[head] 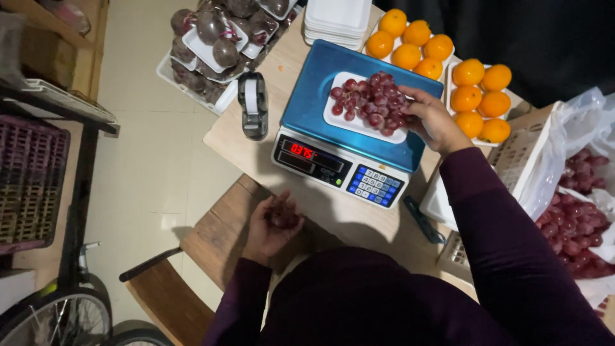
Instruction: Picking bunches of grapes from a bulk bag, weighing them on a digital scale, and placing them into individual trays.
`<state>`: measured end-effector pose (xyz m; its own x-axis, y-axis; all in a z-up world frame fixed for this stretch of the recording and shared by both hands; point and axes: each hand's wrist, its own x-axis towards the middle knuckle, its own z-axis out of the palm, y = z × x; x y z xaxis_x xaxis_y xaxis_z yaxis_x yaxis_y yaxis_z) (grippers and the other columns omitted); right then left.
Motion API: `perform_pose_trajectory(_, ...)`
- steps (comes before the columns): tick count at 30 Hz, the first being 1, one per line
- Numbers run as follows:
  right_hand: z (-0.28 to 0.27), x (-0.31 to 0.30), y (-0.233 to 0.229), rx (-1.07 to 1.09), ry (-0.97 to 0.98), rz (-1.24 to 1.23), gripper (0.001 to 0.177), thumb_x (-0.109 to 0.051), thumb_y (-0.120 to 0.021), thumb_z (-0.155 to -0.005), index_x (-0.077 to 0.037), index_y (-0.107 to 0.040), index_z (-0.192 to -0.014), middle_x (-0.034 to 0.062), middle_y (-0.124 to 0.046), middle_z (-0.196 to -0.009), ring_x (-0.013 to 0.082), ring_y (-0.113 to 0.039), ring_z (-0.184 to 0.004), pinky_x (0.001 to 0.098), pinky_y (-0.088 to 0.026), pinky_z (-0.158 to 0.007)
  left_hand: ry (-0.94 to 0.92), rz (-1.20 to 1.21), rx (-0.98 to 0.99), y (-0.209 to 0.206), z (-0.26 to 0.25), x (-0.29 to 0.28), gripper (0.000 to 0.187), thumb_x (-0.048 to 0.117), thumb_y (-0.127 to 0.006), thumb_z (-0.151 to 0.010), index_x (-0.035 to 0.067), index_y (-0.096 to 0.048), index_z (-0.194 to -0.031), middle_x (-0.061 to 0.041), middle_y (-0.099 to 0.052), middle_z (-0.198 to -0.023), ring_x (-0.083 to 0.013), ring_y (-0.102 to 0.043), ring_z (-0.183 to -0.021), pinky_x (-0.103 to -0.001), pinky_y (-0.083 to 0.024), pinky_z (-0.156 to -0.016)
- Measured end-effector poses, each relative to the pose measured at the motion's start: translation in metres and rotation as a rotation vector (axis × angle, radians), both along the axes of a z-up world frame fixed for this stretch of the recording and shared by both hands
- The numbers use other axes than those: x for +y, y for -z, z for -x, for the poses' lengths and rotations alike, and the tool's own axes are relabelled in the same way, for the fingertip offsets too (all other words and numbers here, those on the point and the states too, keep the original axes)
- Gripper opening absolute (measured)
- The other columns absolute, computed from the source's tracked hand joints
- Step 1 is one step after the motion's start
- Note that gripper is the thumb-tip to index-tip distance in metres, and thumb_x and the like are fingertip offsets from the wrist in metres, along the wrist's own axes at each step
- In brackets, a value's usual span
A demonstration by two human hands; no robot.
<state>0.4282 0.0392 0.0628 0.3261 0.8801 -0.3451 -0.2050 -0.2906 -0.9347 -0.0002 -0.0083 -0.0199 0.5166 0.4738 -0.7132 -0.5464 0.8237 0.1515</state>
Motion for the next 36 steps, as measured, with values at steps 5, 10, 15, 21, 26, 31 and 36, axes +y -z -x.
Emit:
perform_pose_trajectory(5,0.002,-0.008,0.000,-0.098,0.001,-0.039,0.051,0.000,-0.070,-0.090,-0.008,-0.061,-0.140,0.0066,-0.066,-0.112,0.0185,-0.073,-0.092,0.0328,-0.066,-0.080,0.014,0.033,0.003,-0.003,-0.006,0.000,0.041,0.038,-0.067,-0.087,0.015,-0.074,-0.120,-0.013,-0.075,-0.098,-0.0339,-0.069,-0.091,-0.055,-0.059,-0.088)
perform_pose_trajectory(10,-0.016,-0.028,0.017,-0.485,0.213,-0.201,0.023,0.001,-0.066,-0.100,-0.008,-0.067,-0.122,0.0050,-0.066,-0.104,0.0149,-0.066,-0.092,0.0262,-0.061,-0.072,0.000,0.040,0.068,-0.018,-0.030,-0.003,0.032,0.029,-0.069,-0.086,0.012,-0.075,-0.112,-0.016,-0.075,-0.096,-0.0374,-0.069,-0.088,-0.058,-0.058,-0.087)
perform_pose_trajectory(15,0.081,-0.103,0.010,-0.251,0.124,-0.203,0.006,-0.016,-0.066,-0.099,-0.012,-0.067,-0.103,0.0062,-0.066,-0.091,0.0161,-0.064,-0.072,0.0285,-0.054,-0.067,0.085,-0.234,0.240,-0.013,-0.104,-0.019,0.027,0.031,-0.063,-0.096,0.016,-0.069,-0.118,-0.009,-0.073,-0.100,-0.0292,-0.072,-0.088,-0.049,-0.060,-0.086)
perform_pose_trajectory(21,0.127,-0.166,-0.013,0.698,0.219,-0.067,0.034,-0.033,-0.053,-0.104,-0.008,-0.062,-0.126,0.0167,-0.068,-0.107,0.0304,-0.074,-0.085,0.0494,-0.065,-0.067,0.470,-1.206,0.433,-0.067,-0.178,-0.051,0.079,0.026,-0.074,-0.093,0.006,-0.032,-0.157,-0.027,-0.045,-0.140,-0.0433,-0.052,-0.124,-0.052,-0.049,-0.099)
perform_pose_trajectory(26,0.059,-0.234,0.028,0.932,0.382,-0.095,0.035,-0.035,-0.059,-0.098,-0.009,-0.063,-0.121,0.0173,-0.070,-0.104,0.0332,-0.076,-0.089,0.0474,-0.068,-0.066,0.449,-1.631,0.368,-0.095,-0.207,-0.053,0.066,0.010,-0.079,-0.089,0.007,-0.052,-0.149,-0.025,-0.031,-0.155,-0.0431,-0.043,-0.140,-0.039,-0.062,-0.085)
perform_pose_trajectory(31,-0.007,-0.295,-0.050,0.448,0.847,-0.077,0.031,-0.041,-0.072,-0.092,-0.015,-0.065,-0.107,0.0049,-0.060,-0.089,0.0261,-0.073,-0.089,0.0412,-0.069,-0.077,0.551,-1.217,0.709,-0.058,-0.210,-0.011,0.031,0.019,-0.077,-0.090,0.021,-0.072,-0.120,-0.003,-0.067,-0.088,-0.0128,-0.062,-0.069,-0.025,-0.057,-0.061)
perform_pose_trajectory(36,-0.118,-0.390,0.014,-0.587,0.687,-0.020,0.027,-0.008,-0.080,-0.090,-0.005,-0.068,-0.114,0.0096,-0.068,-0.115,0.0225,-0.066,-0.105,0.0351,-0.056,-0.087,0.300,-1.739,0.801,-0.020,-0.209,0.026,0.014,0.016,-0.066,-0.093,0.013,-0.065,-0.107,-0.005,-0.069,-0.098,-0.0195,-0.064,-0.089,-0.033,-0.049,-0.083)
